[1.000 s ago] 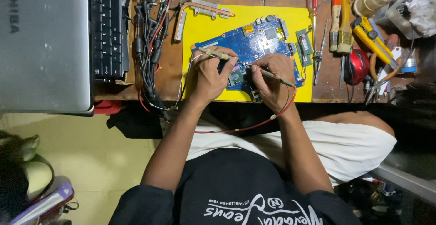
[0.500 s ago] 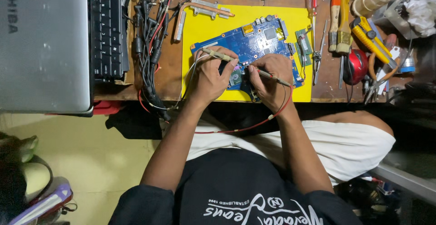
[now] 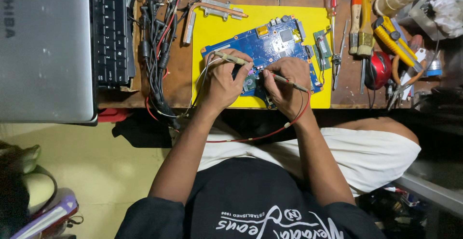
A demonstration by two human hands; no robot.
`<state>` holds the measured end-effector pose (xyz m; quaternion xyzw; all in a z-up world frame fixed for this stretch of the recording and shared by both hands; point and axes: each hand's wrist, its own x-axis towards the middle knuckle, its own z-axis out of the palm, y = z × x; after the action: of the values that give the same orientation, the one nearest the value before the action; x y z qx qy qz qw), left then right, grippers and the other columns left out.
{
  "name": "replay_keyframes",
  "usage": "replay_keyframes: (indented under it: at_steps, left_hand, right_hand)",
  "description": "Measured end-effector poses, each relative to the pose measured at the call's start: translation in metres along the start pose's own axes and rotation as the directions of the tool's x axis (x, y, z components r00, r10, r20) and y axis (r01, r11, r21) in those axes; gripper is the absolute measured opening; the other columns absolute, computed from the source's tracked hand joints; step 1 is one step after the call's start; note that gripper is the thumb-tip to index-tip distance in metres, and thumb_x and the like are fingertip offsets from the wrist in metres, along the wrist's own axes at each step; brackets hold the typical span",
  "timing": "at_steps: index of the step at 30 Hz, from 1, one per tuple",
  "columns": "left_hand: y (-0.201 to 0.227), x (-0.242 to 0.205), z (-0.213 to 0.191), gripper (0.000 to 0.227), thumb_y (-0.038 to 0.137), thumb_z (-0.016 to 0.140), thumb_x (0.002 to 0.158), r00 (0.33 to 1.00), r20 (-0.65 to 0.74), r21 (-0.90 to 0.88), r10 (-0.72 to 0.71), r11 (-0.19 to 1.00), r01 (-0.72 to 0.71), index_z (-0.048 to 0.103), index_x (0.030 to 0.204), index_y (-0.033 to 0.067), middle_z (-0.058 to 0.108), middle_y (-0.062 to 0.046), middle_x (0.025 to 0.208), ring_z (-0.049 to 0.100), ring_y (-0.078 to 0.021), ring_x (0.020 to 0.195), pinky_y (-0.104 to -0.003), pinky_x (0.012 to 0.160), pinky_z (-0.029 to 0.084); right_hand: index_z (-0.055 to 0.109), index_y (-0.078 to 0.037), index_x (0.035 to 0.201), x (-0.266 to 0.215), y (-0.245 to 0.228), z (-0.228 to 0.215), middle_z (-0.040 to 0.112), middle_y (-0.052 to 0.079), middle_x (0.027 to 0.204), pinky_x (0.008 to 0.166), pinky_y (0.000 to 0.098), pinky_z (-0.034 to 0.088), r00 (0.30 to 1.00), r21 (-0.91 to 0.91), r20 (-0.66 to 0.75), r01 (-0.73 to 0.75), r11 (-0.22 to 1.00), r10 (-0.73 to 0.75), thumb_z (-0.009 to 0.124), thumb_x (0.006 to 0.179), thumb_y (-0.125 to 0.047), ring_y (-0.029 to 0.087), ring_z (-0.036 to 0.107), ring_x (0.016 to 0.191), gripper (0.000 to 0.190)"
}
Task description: The person uses a multimeter to test various points on a blue laptop motherboard placed on a yellow mat. They systematically move the probes across different components and connectors, occasionally flipping the board to access the other side.
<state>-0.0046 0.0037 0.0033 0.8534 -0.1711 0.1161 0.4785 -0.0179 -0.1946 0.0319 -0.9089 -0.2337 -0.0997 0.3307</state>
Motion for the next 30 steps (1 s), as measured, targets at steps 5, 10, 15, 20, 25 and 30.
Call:
replay_keyframes:
  at_steps: [5,10,15,20,25,30]
  left_hand:
    - [0.001,0.001,-0.001,0.009,0.029,0.064,0.102,1.0,-0.006,0.014,0.009,1.0,-0.009,0.066,0.103,0.0207,0.07,-0.003,0.089,0.066,-0.0282,0.105,-0.048,0.101,0.041]
    - [0.001,0.0,-0.001,0.009,0.027,0.063,0.103,1.0,0.006,0.002,-0.003,1.0,0.003,0.068,0.103,0.0195,0.071,-0.004,0.091,0.066,-0.0284,0.107,-0.049,0.101,0.042]
    - [0.002,0.0,-0.001,0.008,0.026,0.063,0.103,1.0,0.005,-0.002,0.003,1.0,-0.003,0.067,0.103,0.0192,0.071,-0.005,0.09,0.066,-0.0307,0.106,-0.05,0.098,0.043]
    - [0.001,0.0,0.001,0.009,0.026,0.062,0.102,1.0,-0.006,-0.002,0.006,1.0,-0.006,0.067,0.103,0.0183,0.071,-0.006,0.091,0.066,-0.0308,0.106,-0.05,0.099,0.042]
    - [0.001,0.001,0.001,0.009,0.028,0.062,0.102,1.0,-0.011,0.009,0.017,1.0,-0.016,0.065,0.101,0.0195,0.071,-0.003,0.093,0.065,-0.0283,0.106,-0.048,0.099,0.041]
    - [0.002,0.001,0.0,0.007,0.025,0.062,0.102,1.0,0.007,0.004,0.004,1.0,-0.004,0.065,0.101,0.0185,0.069,-0.004,0.09,0.066,-0.0299,0.106,-0.05,0.099,0.042]
  right_hand:
    - [0.076,-0.008,0.082,0.0,-0.002,0.0,0.068,0.013,0.067,0.065,0.0416,0.051,1.0,-0.022,0.025,0.002,1.0,-0.001,0.055,0.1,-0.018,0.039,0.067,0.07,0.029]
    - [0.076,-0.006,0.083,0.001,-0.008,-0.002,0.07,0.014,0.072,0.066,0.0422,0.052,0.993,0.021,-0.102,0.059,0.998,-0.056,0.06,0.1,-0.014,0.039,0.067,0.07,0.025]
    - [0.076,-0.004,0.084,0.001,-0.009,-0.002,0.07,0.016,0.073,0.065,0.0442,0.051,0.991,0.033,-0.115,0.066,0.997,-0.062,0.061,0.1,-0.013,0.041,0.067,0.07,0.023]
    - [0.075,-0.004,0.084,0.0,-0.01,-0.002,0.069,0.016,0.072,0.065,0.0441,0.051,0.994,0.053,-0.102,0.053,0.997,-0.048,0.06,0.1,-0.013,0.041,0.066,0.069,0.024]
    - [0.075,-0.004,0.083,0.001,-0.01,-0.002,0.069,0.016,0.073,0.065,0.0439,0.051,0.987,0.068,-0.145,0.083,0.994,-0.073,0.06,0.1,-0.013,0.041,0.066,0.069,0.025]
    - [0.075,-0.005,0.083,0.0,-0.011,-0.001,0.07,0.015,0.075,0.066,0.0431,0.051,0.988,0.05,-0.141,0.079,0.996,-0.071,0.061,0.1,-0.013,0.039,0.066,0.069,0.023]
